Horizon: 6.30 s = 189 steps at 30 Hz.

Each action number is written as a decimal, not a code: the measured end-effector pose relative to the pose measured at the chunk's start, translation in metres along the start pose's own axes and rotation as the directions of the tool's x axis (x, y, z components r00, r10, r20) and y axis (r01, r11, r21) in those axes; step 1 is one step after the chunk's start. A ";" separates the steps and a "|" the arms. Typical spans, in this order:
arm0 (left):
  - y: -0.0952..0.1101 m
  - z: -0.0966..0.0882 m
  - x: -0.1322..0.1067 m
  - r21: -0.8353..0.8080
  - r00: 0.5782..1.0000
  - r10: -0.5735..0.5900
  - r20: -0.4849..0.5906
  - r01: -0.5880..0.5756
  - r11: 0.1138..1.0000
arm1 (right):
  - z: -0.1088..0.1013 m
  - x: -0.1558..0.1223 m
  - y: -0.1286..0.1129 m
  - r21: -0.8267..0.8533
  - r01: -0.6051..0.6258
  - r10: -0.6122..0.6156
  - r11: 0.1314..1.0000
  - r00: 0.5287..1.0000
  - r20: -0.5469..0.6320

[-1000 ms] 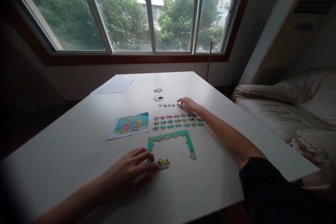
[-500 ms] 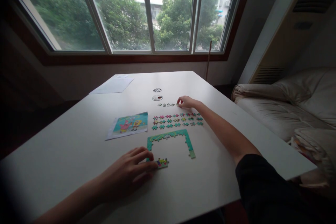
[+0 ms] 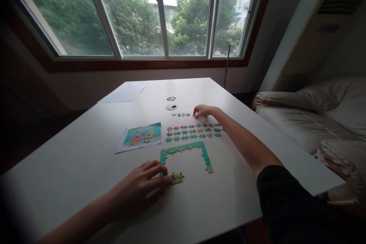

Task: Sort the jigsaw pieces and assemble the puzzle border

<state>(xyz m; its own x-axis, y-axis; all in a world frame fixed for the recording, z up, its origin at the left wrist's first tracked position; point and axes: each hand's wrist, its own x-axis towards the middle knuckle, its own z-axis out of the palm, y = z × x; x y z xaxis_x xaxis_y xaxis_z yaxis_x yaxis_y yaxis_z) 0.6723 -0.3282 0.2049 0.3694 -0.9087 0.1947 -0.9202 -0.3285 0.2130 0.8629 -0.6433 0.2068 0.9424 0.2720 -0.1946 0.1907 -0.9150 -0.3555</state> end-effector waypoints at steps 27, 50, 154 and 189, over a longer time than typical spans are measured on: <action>0.010 0.006 0.009 -0.009 0.999 -0.031 0.036 0.032 0.999 | 0.038 -0.176 -0.064 0.335 0.371 -0.429 0.866 0.895 0.120; 0.036 0.017 0.055 0.084 0.989 0.113 0.094 -0.121 0.989 | 0.051 -0.187 -0.046 0.278 0.306 -0.338 0.911 0.938 0.079; -0.005 0.001 -0.007 -0.033 0.999 0.020 0.031 -0.019 0.999 | 0.041 -0.187 -0.071 0.183 0.398 -0.413 0.899 0.909 0.049; -0.004 0.002 -0.008 -0.033 1.000 0.016 0.022 -0.015 0.999 | 0.074 -0.190 -0.094 0.068 0.397 -0.392 0.915 0.917 -0.073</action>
<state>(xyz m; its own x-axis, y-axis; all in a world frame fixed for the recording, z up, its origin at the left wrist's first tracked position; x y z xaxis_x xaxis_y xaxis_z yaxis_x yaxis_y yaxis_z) 0.6723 -0.3200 0.2006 0.3519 -0.9191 0.1774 -0.9209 -0.3061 0.2413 0.6458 -0.5871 0.2098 0.8094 0.5866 0.0274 0.5299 -0.7094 -0.4647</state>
